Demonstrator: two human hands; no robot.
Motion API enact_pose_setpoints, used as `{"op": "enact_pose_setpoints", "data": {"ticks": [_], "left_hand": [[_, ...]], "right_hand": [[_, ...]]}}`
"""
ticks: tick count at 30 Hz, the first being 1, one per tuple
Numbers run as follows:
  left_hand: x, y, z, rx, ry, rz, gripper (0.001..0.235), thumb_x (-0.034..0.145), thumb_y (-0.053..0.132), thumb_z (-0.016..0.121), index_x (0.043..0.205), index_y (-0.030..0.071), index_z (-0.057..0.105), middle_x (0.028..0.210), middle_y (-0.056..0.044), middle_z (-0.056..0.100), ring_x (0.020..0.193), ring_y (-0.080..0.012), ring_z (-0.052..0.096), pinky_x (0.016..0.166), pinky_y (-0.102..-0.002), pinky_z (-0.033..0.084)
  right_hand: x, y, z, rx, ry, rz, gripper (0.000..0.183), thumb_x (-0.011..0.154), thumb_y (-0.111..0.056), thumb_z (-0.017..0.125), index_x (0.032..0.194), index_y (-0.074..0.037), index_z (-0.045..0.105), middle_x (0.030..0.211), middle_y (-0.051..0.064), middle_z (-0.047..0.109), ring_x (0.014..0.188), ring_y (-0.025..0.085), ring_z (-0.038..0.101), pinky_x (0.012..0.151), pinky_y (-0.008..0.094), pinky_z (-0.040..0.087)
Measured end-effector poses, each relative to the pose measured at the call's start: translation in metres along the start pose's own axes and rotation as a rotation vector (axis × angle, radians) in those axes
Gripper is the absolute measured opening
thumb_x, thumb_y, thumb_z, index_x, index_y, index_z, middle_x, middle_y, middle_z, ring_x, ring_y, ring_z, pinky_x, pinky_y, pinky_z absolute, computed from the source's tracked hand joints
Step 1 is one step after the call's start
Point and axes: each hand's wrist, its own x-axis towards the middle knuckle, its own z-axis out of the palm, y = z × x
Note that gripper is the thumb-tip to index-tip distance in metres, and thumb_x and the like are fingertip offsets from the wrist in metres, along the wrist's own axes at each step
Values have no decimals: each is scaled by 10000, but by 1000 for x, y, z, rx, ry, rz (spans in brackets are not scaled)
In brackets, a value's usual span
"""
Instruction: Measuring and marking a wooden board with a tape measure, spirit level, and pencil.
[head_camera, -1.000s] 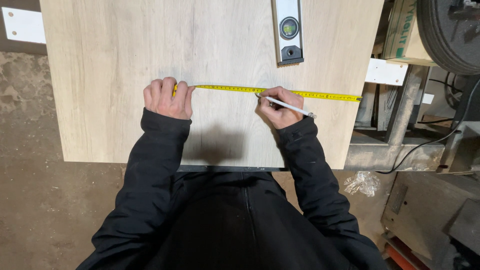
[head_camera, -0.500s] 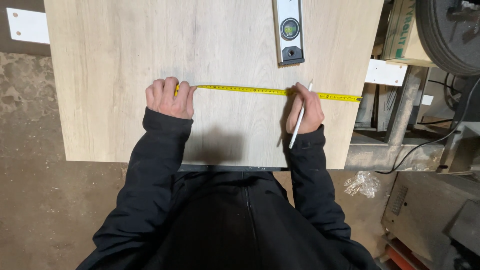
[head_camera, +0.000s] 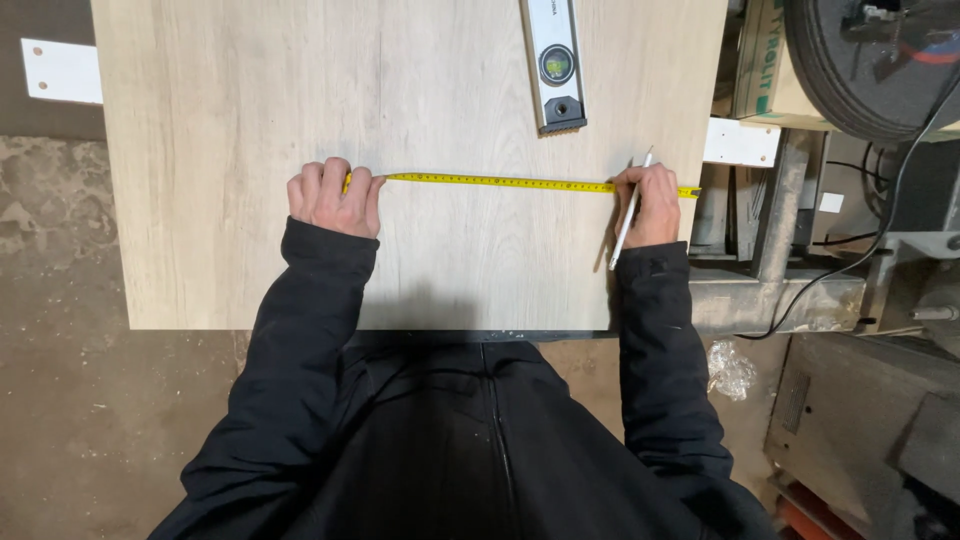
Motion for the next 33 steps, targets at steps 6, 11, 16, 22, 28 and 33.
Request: {"op": "enact_pose_setpoints", "data": {"ticks": [6,11,16,22,28,33], "left_hand": [[1,0,-4,-25,-11,-7,162,964,184,810,908,109,677,967,-52,563,918,-258,523,812,-389,394],[-2,-15,-8,-44,-5,6,158,965,199,816,931,109,691,988,-61,569,935,-259,527,817,-394,404],[-6,-47,-17,-59,-44,49,184,971,232,836,966,100,708,1000,-68,570,947,-262,528,828,-401,410],[-7,-70,-29,-32,-43,27,167,995,202,839,960,95,716,1029,-55,580,981,-259,537,870,-394,424],[-8,-76,-31,-53,-18,24,169,999,181,850,935,95,720,1026,-43,589,978,-248,536,870,-380,427],[-6,-74,-32,-59,-18,31,162,996,179,852,951,92,724,1026,-44,590,976,-245,536,879,-381,429]], "right_hand": [[10,-2,-15,15,-51,-93,172,912,114,664,965,-22,573,940,140,620,937,349,626,882,432,491],[10,-8,-9,50,-97,-68,155,927,92,671,959,-29,580,933,141,616,931,345,625,855,421,508],[15,-27,14,145,-162,-20,133,946,61,667,942,-52,596,920,117,628,918,321,636,848,397,509],[30,-60,31,162,-177,-85,125,918,47,676,954,-58,619,924,114,629,924,328,610,859,404,471],[28,-67,38,119,-162,-109,129,923,30,716,955,-51,621,909,108,617,919,318,601,856,403,472],[27,-67,39,145,-145,-100,153,908,64,720,964,-43,627,909,109,611,904,304,588,853,388,473]]}}
